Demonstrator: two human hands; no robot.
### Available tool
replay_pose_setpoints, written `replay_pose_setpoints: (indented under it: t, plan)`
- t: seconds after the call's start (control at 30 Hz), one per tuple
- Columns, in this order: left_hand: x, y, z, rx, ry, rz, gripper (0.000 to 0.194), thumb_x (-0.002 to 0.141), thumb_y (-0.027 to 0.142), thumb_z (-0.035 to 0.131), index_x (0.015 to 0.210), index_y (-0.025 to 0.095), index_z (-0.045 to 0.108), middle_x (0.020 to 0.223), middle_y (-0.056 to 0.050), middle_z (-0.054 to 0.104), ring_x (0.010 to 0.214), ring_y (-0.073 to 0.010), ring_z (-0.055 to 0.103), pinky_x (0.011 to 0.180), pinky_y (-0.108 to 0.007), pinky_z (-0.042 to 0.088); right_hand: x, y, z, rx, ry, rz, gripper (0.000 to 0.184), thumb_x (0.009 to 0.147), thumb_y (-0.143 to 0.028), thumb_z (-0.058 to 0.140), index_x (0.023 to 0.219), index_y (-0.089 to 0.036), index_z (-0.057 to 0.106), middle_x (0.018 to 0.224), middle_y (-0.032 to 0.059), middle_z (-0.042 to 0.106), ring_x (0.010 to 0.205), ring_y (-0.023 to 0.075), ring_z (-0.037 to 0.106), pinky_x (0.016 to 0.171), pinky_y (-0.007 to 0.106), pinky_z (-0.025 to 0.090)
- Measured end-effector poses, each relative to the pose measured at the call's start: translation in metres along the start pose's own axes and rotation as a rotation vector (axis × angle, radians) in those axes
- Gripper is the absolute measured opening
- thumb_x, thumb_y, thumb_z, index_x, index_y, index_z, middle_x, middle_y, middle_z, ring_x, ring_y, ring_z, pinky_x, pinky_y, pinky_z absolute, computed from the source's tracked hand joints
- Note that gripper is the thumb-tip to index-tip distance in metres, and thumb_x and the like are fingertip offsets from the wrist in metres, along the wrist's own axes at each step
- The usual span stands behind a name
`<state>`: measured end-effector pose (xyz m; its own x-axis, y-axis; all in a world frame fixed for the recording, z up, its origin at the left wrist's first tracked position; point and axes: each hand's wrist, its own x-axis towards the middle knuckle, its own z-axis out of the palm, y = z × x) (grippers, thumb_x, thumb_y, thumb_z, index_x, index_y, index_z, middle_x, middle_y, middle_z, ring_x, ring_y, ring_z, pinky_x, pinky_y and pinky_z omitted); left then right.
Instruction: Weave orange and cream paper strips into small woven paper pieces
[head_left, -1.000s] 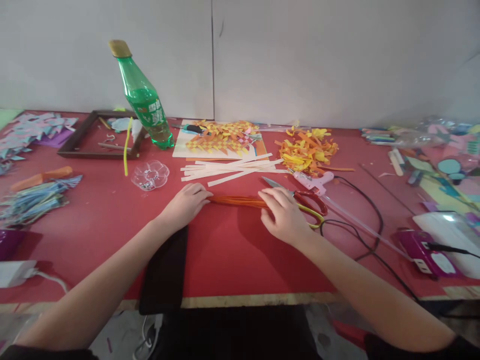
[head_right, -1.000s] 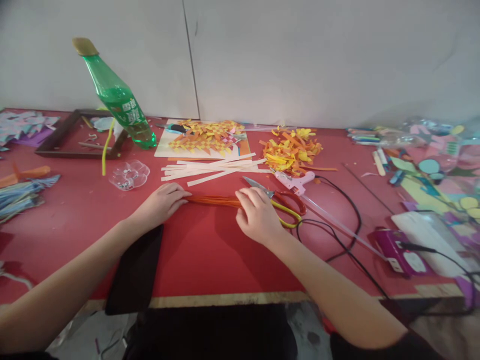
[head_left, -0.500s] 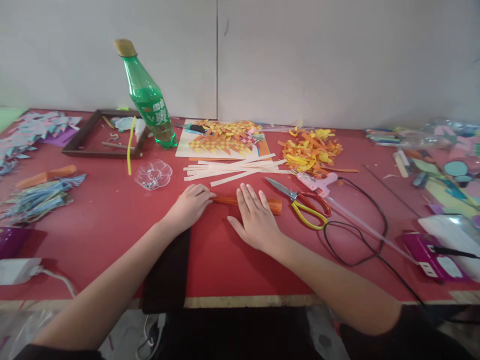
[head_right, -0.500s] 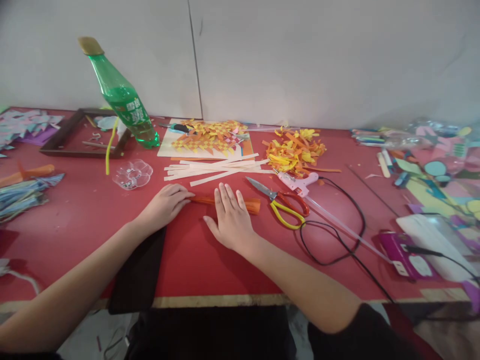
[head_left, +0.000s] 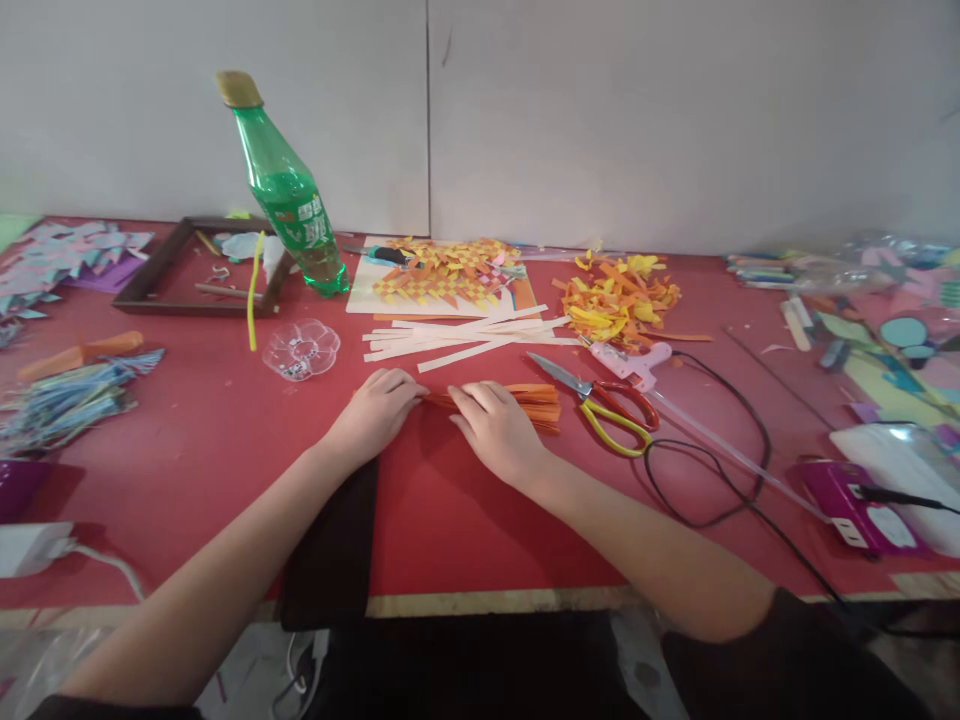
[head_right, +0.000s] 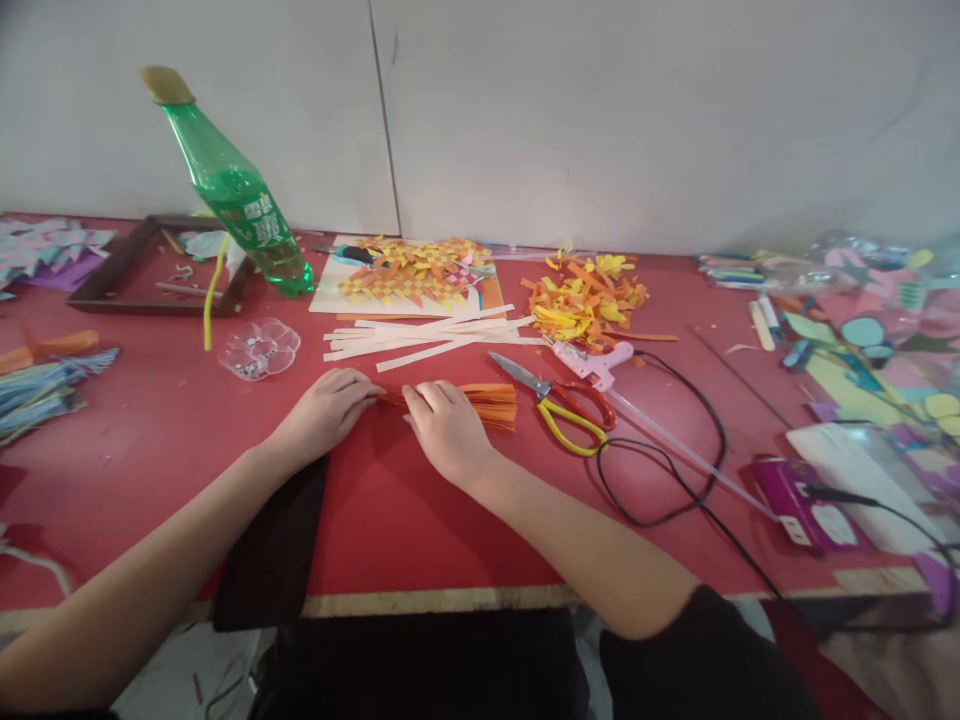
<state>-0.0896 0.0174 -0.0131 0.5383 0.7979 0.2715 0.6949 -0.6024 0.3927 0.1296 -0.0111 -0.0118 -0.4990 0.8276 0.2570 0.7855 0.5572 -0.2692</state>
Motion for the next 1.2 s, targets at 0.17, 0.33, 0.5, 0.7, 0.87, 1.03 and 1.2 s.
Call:
replay_pose_setpoints:
  t: [0.17,0.33,0.5,0.7,0.87,1.03,1.2]
  plan:
    - [0.000,-0.003,-0.002,-0.024,-0.015,0.016,0.027,0.092,0.014,0.042,0.097,0.018,0.068,0.093,-0.008,0.064,0.089,-0.0213,0.058,0.084,-0.037,0.049,0.012,0.012,-0.003,0.138,-0.003,0.040,0.018,0.093,-0.019,0.055,0.095,-0.018,0.073,0.088,0.0069,0.070,0.085,0.0207,0.060,0.080,0.033,0.050]
    - [0.001,-0.004,-0.001,-0.063,0.004,0.000,0.026,0.093,0.017,0.043,0.097,0.018,0.069,0.093,-0.009,0.065,0.087,-0.0210,0.059,0.083,-0.037,0.050,-0.002,0.042,-0.019,0.182,0.017,0.082,0.011,0.086,-0.018,0.065,0.090,-0.020,0.074,0.087,0.0042,0.073,0.081,0.0178,0.067,0.076,0.029,0.053]
    - [0.000,-0.003,-0.002,-0.065,0.020,0.006,0.028,0.094,0.019,0.043,0.097,0.015,0.070,0.092,-0.010,0.065,0.086,-0.0213,0.060,0.082,-0.037,0.051,-0.036,0.073,-0.037,0.166,0.084,0.130,0.012,0.087,-0.022,0.063,0.086,-0.020,0.076,0.086,0.0054,0.075,0.080,0.0197,0.070,0.078,0.033,0.055]
    - [0.000,-0.002,-0.002,-0.025,0.017,0.002,0.028,0.095,0.019,0.043,0.096,0.016,0.070,0.092,-0.009,0.065,0.086,-0.0210,0.061,0.083,-0.037,0.051,-0.066,0.088,-0.044,0.118,0.170,0.195,0.017,0.089,-0.027,0.060,0.089,-0.021,0.076,0.089,0.0067,0.076,0.081,0.0208,0.071,0.079,0.035,0.057]
    - [-0.002,0.000,-0.016,0.087,-0.038,0.000,0.026,0.093,0.017,0.042,0.096,0.016,0.068,0.093,-0.009,0.067,0.089,-0.0226,0.060,0.087,-0.039,0.050,-0.063,0.082,-0.042,0.115,0.162,0.155,0.017,0.090,-0.025,0.059,0.088,-0.021,0.076,0.089,0.0062,0.076,0.081,0.0203,0.071,0.079,0.033,0.057]
    - [0.001,0.017,-0.029,0.293,-0.110,-0.086,0.032,0.079,0.015,0.052,0.110,0.012,0.060,0.108,-0.013,0.064,0.105,-0.0310,0.053,0.092,-0.046,0.047,-0.046,0.082,-0.035,0.201,0.128,0.092,0.015,0.089,-0.023,0.060,0.088,-0.021,0.075,0.087,0.0061,0.075,0.078,0.0192,0.071,0.074,0.031,0.057]
    - [0.023,0.046,-0.011,0.270,-0.205,-0.027,0.037,0.089,0.035,0.053,0.118,0.013,0.055,0.122,-0.014,0.058,0.111,-0.0303,0.050,0.093,-0.043,0.047,-0.031,0.089,-0.030,0.239,0.122,0.050,0.015,0.089,-0.024,0.059,0.088,-0.022,0.074,0.087,0.0051,0.074,0.078,0.0188,0.070,0.076,0.033,0.056]
